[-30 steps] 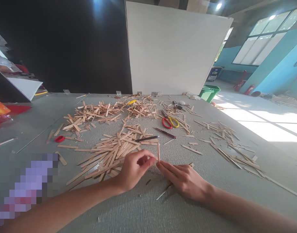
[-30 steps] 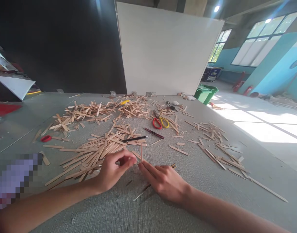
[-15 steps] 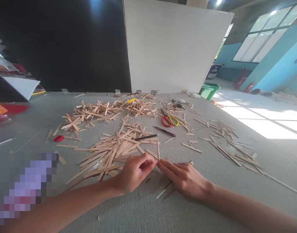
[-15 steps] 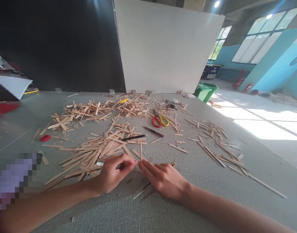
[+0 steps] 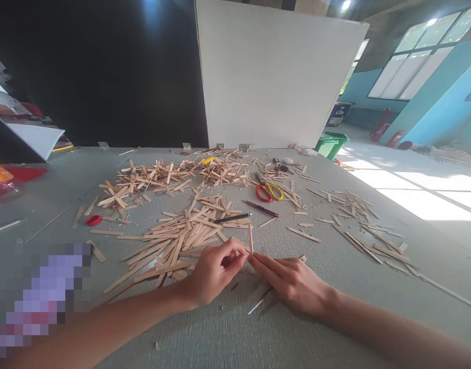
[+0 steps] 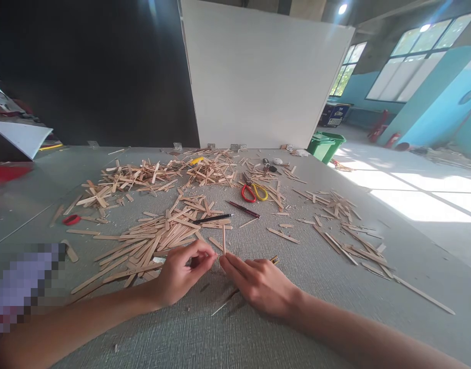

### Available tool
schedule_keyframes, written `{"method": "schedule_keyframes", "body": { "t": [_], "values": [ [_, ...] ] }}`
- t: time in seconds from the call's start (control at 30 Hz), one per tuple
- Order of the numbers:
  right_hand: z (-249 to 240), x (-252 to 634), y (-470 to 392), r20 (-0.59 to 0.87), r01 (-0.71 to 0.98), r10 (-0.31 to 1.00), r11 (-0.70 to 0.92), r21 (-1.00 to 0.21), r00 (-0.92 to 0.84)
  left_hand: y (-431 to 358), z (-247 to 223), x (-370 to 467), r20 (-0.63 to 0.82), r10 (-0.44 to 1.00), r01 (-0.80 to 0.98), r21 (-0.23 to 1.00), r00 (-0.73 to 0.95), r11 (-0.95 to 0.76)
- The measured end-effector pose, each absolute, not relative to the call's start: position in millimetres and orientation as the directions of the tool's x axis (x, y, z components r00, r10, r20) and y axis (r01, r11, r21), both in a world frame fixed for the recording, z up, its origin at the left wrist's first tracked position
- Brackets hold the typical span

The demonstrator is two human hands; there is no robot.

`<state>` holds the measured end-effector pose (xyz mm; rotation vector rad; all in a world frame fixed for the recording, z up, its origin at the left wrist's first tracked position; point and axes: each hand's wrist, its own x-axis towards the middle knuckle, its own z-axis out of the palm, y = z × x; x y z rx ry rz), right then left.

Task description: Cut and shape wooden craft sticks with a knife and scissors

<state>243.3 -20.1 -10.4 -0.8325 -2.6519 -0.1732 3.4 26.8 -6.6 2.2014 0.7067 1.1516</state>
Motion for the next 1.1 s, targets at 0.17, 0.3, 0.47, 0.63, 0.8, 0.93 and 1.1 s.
{"method": "schedule_keyframes", "body": {
  "t": [0.17,0.3,0.47,0.63,0.8,0.93,1.1],
  "values": [
    [-8.6,242.6,-20.3,0.358,0.577,0.542,0.817,-0.01,-0.76,27.8,-3.6,5.0,0.504,0.721,0.219,0.726,0.475,-0.652],
    [-6.1,241.3,-20.6,0.359,0.578,0.54,0.816,-0.002,-0.761,29.3,-1.0,6.5,0.464,0.753,0.232,0.757,0.467,-0.611],
    [-6.5,241.4,-20.4,0.372,0.573,0.532,0.819,0.002,-0.761,30.8,-1.0,7.6,0.421,0.78,0.247,0.784,0.463,-0.57],
    [-5.8,242.0,-20.5,0.361,0.576,0.536,0.817,0.005,-0.763,32.0,-3.1,6.7,0.372,0.804,0.25,0.815,0.465,-0.522],
    [-6.5,241.7,-20.4,0.353,0.583,0.544,0.812,0.005,-0.761,33.8,-5.0,6.0,0.304,0.829,0.256,0.852,0.469,-0.457],
    [-6.5,241.6,-20.5,0.355,0.58,0.548,0.814,-0.018,-0.758,35.5,-5.3,6.5,0.284,0.832,0.266,0.856,0.476,-0.444],
    [-6.6,241.9,-20.5,0.358,0.584,0.547,0.812,-0.004,-0.757,36.4,-6.3,6.4,0.276,0.833,0.255,0.864,0.48,-0.434]
  ]
}}
